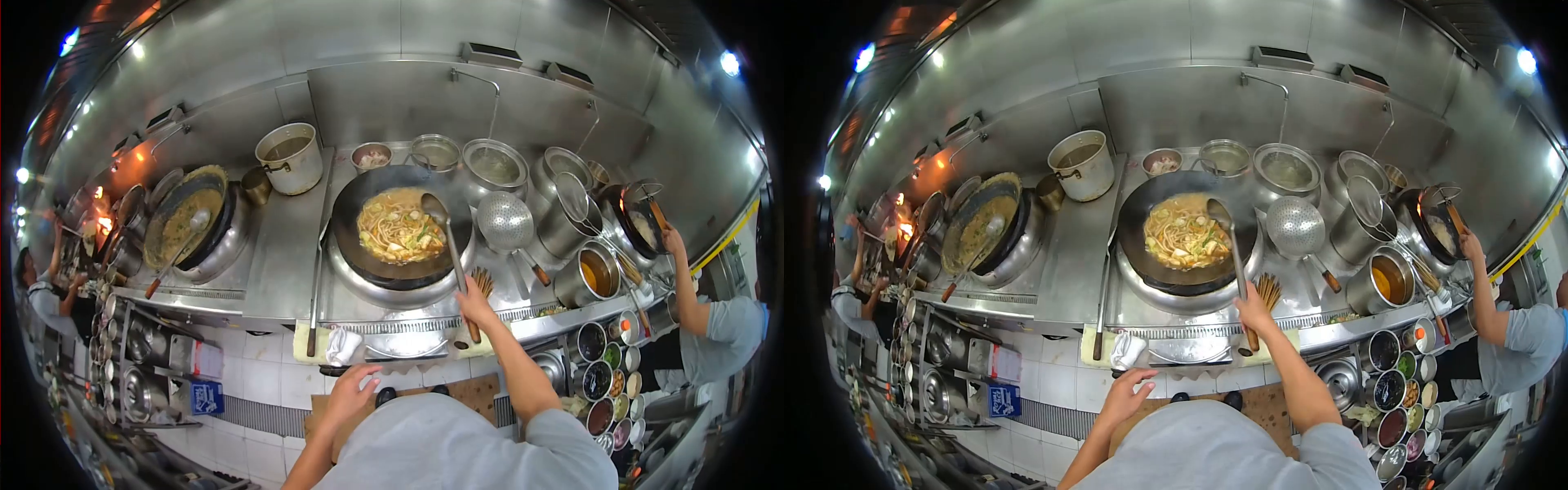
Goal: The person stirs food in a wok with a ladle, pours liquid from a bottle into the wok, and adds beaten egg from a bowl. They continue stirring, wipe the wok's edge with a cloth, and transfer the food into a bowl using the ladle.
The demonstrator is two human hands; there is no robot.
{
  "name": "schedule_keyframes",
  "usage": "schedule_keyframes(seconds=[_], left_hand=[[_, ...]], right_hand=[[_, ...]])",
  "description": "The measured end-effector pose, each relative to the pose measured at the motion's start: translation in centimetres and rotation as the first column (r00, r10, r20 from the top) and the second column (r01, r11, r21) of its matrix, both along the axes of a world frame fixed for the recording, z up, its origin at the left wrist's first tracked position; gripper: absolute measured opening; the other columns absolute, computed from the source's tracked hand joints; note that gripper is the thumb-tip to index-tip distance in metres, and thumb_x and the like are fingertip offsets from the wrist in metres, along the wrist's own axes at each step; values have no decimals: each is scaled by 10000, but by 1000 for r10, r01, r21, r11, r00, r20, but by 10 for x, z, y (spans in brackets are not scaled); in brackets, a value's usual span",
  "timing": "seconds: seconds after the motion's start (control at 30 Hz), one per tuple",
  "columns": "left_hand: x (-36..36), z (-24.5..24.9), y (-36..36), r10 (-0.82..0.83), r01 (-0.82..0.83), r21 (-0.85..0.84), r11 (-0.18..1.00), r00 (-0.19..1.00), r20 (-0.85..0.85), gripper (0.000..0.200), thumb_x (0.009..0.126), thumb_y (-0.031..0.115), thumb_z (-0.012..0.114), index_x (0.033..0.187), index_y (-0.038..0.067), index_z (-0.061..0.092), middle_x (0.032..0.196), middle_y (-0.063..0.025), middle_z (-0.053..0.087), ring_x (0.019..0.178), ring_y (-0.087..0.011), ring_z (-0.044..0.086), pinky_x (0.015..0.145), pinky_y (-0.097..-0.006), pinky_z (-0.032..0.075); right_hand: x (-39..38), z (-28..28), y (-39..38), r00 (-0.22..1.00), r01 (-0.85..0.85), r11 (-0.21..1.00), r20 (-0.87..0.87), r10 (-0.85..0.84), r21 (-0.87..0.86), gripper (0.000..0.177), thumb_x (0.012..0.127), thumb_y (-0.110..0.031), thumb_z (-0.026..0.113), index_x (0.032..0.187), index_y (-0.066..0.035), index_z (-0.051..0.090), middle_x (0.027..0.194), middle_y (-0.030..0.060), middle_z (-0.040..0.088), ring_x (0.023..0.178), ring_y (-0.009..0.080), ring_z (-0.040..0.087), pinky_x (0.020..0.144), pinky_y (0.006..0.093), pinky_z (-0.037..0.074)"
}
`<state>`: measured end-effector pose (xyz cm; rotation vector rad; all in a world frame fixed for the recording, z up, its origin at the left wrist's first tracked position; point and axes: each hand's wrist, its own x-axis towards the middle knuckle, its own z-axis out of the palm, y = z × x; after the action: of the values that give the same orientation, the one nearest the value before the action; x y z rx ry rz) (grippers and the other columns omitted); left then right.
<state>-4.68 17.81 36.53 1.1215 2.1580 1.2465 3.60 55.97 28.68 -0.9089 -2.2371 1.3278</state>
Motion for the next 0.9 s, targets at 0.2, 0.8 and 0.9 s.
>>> schedule_keyframes(seconds=[0.2,0.8,0.9], left_hand=[[6,19,11,-41,42,-13,999,999,22,269,878,172,625,1134,90,645,1082,-117,637,1021,-299,596,875,-357,472],[10,3,48,44,-44,15,999,999,-9,178,841,90,651,1012,62,695,1036,-105,656,976,-290,617,851,-340,484],[14,7,52,31,-34,-38,999,995,-95,96,823,112,677,884,48,712,1023,-98,670,974,-281,623,854,-351,484]], right_hand=[[-37,34,3,998,67,969,28,-62,-238,638,901,-118,545,1459,-90,239,645,67,531,424,146,486,353,320,411],[21,89,149,942,12,893,-295,-161,-450,582,913,-172,584,1417,-88,303,686,26,493,510,94,477,359,288,389],[-24,68,217,940,216,840,-128,-317,-497,461,916,-136,550,1326,-78,348,602,26,462,434,117,444,342,293,377]])
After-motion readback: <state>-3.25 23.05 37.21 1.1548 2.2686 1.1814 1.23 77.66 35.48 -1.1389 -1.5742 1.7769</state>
